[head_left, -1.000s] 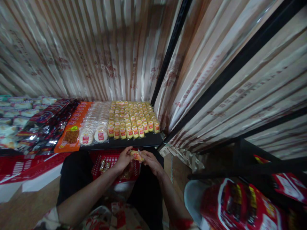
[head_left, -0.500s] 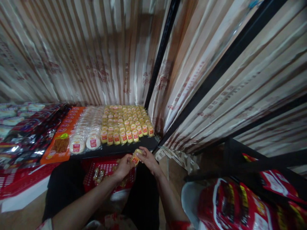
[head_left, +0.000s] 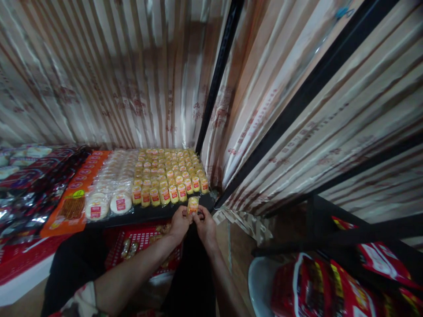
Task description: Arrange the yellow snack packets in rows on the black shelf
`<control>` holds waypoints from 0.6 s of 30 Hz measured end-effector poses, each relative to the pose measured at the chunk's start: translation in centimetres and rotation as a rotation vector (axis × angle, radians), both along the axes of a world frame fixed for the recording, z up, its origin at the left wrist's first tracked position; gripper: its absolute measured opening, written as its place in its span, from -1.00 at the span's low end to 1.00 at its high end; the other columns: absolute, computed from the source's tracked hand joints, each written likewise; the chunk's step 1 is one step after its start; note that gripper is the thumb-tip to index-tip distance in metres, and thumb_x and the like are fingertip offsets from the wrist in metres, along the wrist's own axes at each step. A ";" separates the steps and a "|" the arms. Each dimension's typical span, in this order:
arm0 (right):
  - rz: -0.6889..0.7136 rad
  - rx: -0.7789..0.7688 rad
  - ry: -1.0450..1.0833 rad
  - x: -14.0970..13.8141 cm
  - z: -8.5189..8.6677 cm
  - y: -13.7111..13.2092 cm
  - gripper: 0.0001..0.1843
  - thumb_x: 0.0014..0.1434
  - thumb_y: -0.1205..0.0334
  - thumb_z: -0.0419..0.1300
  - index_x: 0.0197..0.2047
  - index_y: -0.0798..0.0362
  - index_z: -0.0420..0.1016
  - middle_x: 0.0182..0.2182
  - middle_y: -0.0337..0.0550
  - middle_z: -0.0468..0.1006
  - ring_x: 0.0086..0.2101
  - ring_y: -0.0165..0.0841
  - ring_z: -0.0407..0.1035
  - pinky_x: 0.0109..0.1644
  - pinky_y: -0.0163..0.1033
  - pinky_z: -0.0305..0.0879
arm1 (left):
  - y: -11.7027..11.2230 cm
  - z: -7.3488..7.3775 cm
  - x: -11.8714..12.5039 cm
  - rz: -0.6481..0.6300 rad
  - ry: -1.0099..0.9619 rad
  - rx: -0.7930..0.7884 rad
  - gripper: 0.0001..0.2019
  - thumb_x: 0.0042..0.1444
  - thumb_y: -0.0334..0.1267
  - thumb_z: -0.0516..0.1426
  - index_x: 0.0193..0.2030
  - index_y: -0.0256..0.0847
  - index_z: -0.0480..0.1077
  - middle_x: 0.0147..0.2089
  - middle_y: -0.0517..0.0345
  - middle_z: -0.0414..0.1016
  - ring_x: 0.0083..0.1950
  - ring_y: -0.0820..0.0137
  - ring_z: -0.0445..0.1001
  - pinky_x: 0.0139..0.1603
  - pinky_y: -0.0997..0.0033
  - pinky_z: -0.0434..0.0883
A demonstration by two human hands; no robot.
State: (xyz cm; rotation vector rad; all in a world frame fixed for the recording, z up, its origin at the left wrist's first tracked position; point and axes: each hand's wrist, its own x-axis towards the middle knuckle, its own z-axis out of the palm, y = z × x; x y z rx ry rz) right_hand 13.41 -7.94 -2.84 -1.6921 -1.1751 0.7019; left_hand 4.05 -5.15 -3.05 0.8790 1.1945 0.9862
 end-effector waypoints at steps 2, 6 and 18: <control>-0.025 0.025 -0.041 0.3 -0.1 0.4 -0.64 0.05 0.16 0.07 -0.08 0.08 0.42 -0.20 -0.06 0.51 -0.42 -0.37 0.40 -0.28 -0.23 0.36 | 0.6 0.1 0.6 -0.017 0.031 0.008 -0.85 -0.14 -0.35 0.24 -0.40 -0.23 0.36 -0.53 0.28 0.38 -0.47 0.50 0.39 -0.40 0.54 0.35; -0.097 0.078 -0.117 0.6 -0.3 1.3 -0.58 0.10 0.18 0.02 0.00 0.11 0.40 -0.10 0.04 0.45 -0.36 -0.35 0.40 -0.24 -0.24 0.35 | 1.8 0.8 1.1 -0.027 0.183 0.050 -0.93 -0.10 -0.38 0.21 -0.40 -0.21 0.46 -0.53 0.22 0.41 -0.40 0.43 0.43 -0.36 0.52 0.32; -0.191 0.139 -0.250 1.0 -2.5 4.3 -0.51 0.16 0.19 -0.08 0.13 0.14 0.29 -0.05 0.14 0.38 -0.12 -0.19 0.34 -0.04 -0.08 0.29 | 4.5 2.0 3.3 -0.003 0.347 0.089 -0.87 -0.08 -0.49 0.15 -0.42 -0.20 0.46 -0.41 0.11 0.46 -0.19 0.30 0.42 -0.15 0.45 0.28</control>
